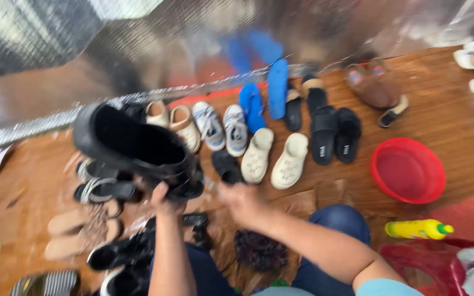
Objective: Cleaning black sandals using a toothbrush and soapy water in a shoe repair setting.
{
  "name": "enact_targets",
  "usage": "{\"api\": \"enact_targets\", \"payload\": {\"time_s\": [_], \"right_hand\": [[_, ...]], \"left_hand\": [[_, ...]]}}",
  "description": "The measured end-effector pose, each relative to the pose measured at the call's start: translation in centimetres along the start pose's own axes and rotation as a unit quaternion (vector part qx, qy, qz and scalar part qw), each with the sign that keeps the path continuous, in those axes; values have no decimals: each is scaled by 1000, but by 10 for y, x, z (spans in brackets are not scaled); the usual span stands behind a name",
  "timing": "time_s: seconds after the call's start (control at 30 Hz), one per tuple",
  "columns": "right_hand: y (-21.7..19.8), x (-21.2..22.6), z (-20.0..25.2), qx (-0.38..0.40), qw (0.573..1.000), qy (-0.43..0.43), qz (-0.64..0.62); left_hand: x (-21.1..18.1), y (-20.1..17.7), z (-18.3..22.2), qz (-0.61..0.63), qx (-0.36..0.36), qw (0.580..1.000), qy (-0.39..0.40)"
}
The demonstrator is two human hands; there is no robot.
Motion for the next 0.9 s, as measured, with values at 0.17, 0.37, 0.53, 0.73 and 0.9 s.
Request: {"api": "enact_targets", "payload": {"time_s": [0.17,0.37,0.53,0.73,0.9], "right_hand": [[10,-12,-4,11,997,-11,-74],[-20,56,17,56,997,-17,-49],[-1,-17,-10,11,999,-24,-31],[4,-21,7,19,999,-39,9],[-3,-1,16,3,999,-28,-19]], "left_hand": [[-9,58,4,18,167,985,-40],[-15,23,-6,3,123,992,-25],[-3,50,0,-10,52,998,23],[-10,62,11,-14,-7,997,72],[-4,74,16,23,-22,997,65]]}}
Point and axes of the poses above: each hand's wrist, its own z-axis away from the middle knuckle, its own y-axis out of the palm, x = y × z, the point moved 1 cm from there along -z, towards the middle knuckle, and after that the axes turned 5 degrees about y, right-handed, at the moved point
